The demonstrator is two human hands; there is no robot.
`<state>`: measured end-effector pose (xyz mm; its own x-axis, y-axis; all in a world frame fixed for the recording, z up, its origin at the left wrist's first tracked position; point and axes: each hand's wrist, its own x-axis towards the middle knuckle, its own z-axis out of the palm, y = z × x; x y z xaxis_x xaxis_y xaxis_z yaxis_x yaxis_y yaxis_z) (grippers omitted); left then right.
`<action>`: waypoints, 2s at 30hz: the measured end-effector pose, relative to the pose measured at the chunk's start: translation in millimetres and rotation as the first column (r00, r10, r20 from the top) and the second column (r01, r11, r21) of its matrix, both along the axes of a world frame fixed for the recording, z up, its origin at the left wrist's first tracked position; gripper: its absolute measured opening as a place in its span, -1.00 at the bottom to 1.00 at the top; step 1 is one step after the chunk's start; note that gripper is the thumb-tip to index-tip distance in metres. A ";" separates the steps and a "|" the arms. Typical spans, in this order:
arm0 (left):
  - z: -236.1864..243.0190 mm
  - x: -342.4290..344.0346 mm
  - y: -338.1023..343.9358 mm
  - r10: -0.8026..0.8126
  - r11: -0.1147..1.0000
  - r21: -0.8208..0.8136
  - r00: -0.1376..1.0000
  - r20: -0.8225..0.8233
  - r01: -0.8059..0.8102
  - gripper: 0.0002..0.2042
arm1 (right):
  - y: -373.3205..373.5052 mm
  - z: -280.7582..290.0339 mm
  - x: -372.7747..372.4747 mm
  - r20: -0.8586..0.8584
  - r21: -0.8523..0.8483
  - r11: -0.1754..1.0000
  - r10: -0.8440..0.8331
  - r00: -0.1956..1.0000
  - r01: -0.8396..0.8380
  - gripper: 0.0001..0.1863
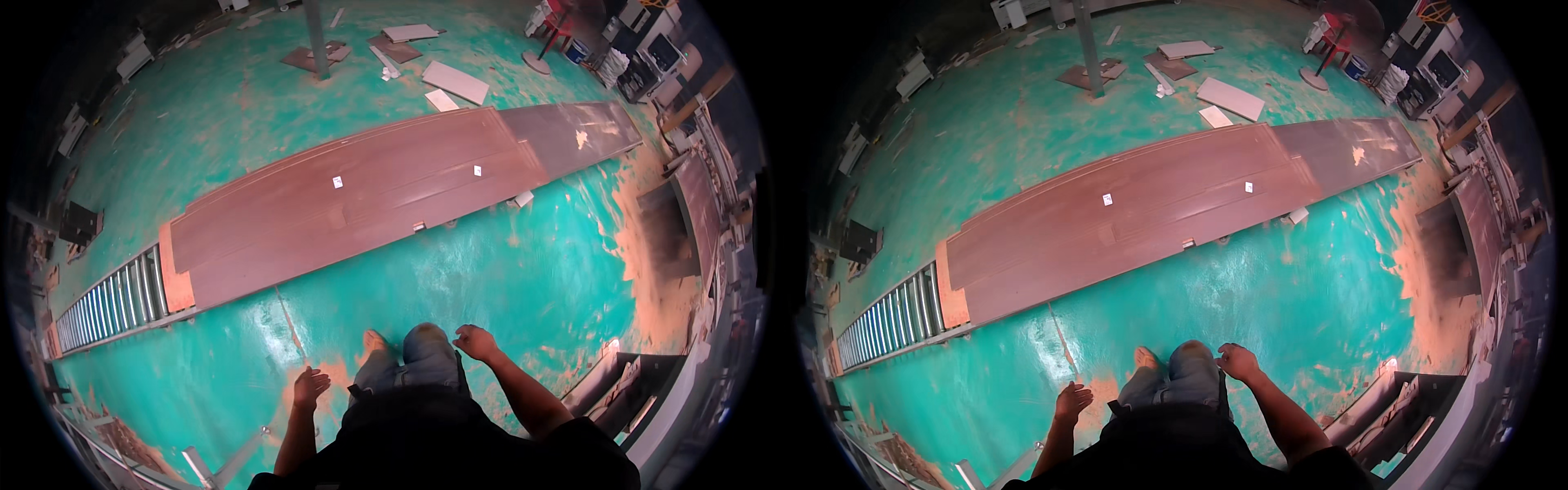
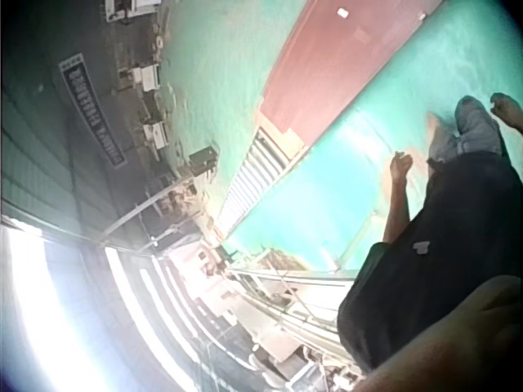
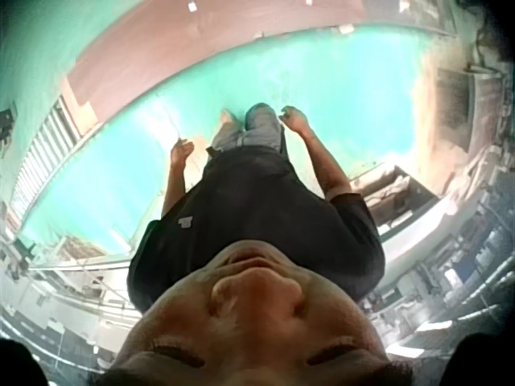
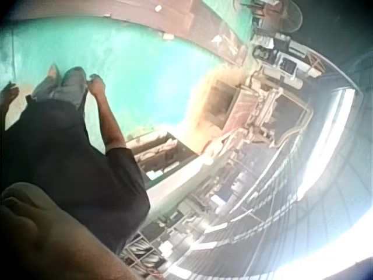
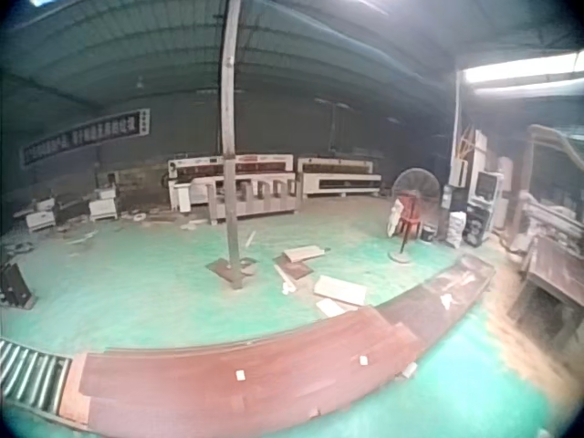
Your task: The person processes wooden panels using an edge-banding machine, picking up various panels from a stack, feeding them into the machine, and then placing the finished pieces on a conveyor belt.
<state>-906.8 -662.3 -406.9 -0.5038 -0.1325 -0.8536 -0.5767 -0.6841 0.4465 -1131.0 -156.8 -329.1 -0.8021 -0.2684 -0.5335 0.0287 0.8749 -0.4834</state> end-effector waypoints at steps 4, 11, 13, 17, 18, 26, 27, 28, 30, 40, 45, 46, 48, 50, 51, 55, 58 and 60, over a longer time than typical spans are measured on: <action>46.5 -92.8 -8.4 0.016 0.967 -0.253 1.000 -0.014 -0.019 -0.53 | -8.3 -55.9 -117.0 -0.064 -0.013 0.983 0.184 0.981 -0.185 -0.53; 46.5 -72.4 44.0 0.344 0.909 -0.362 0.866 0.363 -0.210 -0.53 | -79.3 -213.6 -401.1 -0.008 0.207 0.826 0.537 0.844 -0.524 -0.34; 46.7 -58.3 89.3 0.363 0.926 -0.279 0.800 0.477 -0.253 -0.54 | -108.9 -254.0 -473.3 0.006 0.297 0.766 0.595 0.804 -0.570 -0.22; 64.5 -65.4 182.8 0.136 0.970 0.066 0.744 0.654 -0.235 -0.52 | -178.1 -312.4 -570.7 -0.124 0.262 0.749 0.652 0.748 -0.609 -0.03; 70.4 -93.9 200.7 0.050 0.983 0.086 0.690 0.722 -0.161 -0.54 | -187.0 -325.4 -587.8 -0.178 0.256 0.740 0.668 0.722 -0.621 0.02; 89.6 -180.4 259.1 0.402 0.883 -0.037 0.714 0.573 -0.467 -0.53 | -208.7 -352.7 -602.2 -0.136 0.339 0.579 0.810 0.570 -0.742 -0.03; 90.1 -187.7 264.1 0.407 0.893 -0.069 0.733 0.545 -0.445 -0.56 | -211.8 -349.1 -602.8 -0.094 0.359 0.541 0.832 0.547 -0.761 -0.06; 89.9 -190.3 266.0 0.437 0.875 -0.056 0.736 0.517 -0.480 -0.57 | -215.3 -346.6 -599.4 -0.056 0.373 0.504 0.850 0.523 -0.779 -0.08; 89.8 -202.0 264.5 0.521 0.826 -0.049 0.727 0.448 -0.562 -0.57 | -220.4 -334.0 -591.5 -0.050 0.358 0.488 0.861 0.505 -0.796 -0.11; 99.7 -170.9 357.9 0.664 0.741 -0.143 0.682 0.308 -0.657 -0.58 | -284.0 -74.4 -468.5 -0.206 -0.244 0.424 0.856 0.474 -0.872 -0.02; 96.0 -107.7 403.7 0.773 0.626 -0.167 0.580 0.255 -0.761 -0.62 | -338.7 85.6 -361.3 -0.369 -0.629 0.290 0.705 0.606 -0.721 0.02; 97.3 -99.0 406.5 0.805 0.587 -0.184 0.544 0.239 -0.788 -0.62 | -347.0 103.1 -337.0 -0.369 -0.722 0.252 0.647 0.667 -0.644 0.01; 95.4 -67.4 417.1 0.820 0.572 -0.211 0.549 0.160 -0.793 -0.59 | -365.2 148.9 -275.2 -0.261 -0.902 0.166 0.528 0.808 -0.399 -0.22; 123.4 -46.1 400.6 0.855 0.514 -0.209 0.515 0.056 -0.832 -0.57 | -366.5 193.3 -213.8 -0.074 -0.956 0.220 0.457 0.886 -0.194 -0.31; 133.2 -30.0 395.1 0.881 0.461 -0.193 0.473 -0.018 -0.866 -0.56 | -368.0 208.3 -181.0 0.036 -0.965 0.252 0.420 0.907 -0.079 -0.35; 171.6 29.5 383.8 0.944 0.205 -0.119 0.229 -0.240 -0.971 -0.44 | -350.6 199.9 -88.7 0.424 -0.847 0.484 0.368 0.828 0.219 -0.27; 202.9 77.8 369.6 0.902 -0.034 -0.013 -0.025 -0.431 -0.999 -0.32 | -336.2 183.4 -15.3 0.666 -0.697 0.618 0.371 0.647 0.363 -0.23; 207.1 112.3 357.7 0.788 -0.173 0.058 -0.174 -0.590 -0.983 -0.27 | -318.2 186.3 37.2 0.819 -0.532 0.760 0.352 0.452 0.372 -0.20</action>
